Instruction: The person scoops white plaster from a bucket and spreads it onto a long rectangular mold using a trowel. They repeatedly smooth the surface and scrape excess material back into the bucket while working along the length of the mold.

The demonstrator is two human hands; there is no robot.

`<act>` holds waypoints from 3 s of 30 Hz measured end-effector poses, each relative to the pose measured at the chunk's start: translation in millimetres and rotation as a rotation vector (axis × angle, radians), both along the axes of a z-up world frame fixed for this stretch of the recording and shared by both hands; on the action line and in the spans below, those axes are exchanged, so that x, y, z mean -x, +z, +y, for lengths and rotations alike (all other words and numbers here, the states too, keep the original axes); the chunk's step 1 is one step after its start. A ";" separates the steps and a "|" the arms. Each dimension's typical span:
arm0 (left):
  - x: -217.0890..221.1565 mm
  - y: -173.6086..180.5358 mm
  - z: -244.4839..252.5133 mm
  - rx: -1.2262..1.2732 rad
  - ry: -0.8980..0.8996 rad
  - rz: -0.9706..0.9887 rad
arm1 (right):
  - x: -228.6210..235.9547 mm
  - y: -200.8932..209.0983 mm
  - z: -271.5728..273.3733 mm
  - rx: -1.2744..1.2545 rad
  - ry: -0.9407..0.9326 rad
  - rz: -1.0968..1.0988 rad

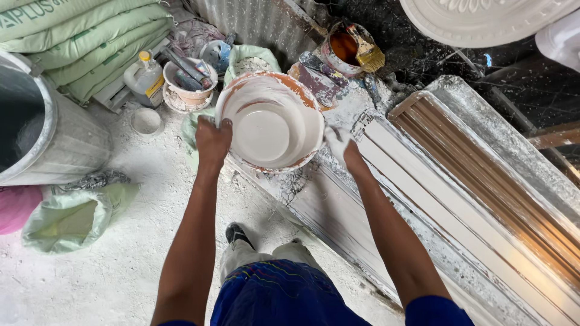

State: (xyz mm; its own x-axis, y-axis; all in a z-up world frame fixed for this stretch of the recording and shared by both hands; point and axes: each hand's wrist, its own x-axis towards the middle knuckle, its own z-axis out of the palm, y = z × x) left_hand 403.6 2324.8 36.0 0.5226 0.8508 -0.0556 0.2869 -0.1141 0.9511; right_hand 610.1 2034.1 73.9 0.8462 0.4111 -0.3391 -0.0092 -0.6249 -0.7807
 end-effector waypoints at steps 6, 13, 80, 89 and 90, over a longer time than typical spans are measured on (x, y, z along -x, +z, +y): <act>-35.8 4.4 28.2 -0.151 -0.010 0.256 | -10.2 5.0 19.6 0.042 0.036 -0.154; -46.1 43.8 -2.6 -0.315 -0.136 0.028 | 6.1 -9.6 -19.2 0.099 0.029 -0.093; 22.4 96.8 -173.5 -0.719 -0.063 -0.109 | 15.6 -98.6 -92.1 -0.204 0.394 0.218; 20.4 92.8 -173.5 -0.679 -0.056 -0.124 | 11.4 -107.2 -92.9 -0.133 0.440 0.182; 20.0 92.3 -173.7 -0.681 -0.059 -0.121 | 10.3 -109.9 -93.4 -0.185 0.422 0.214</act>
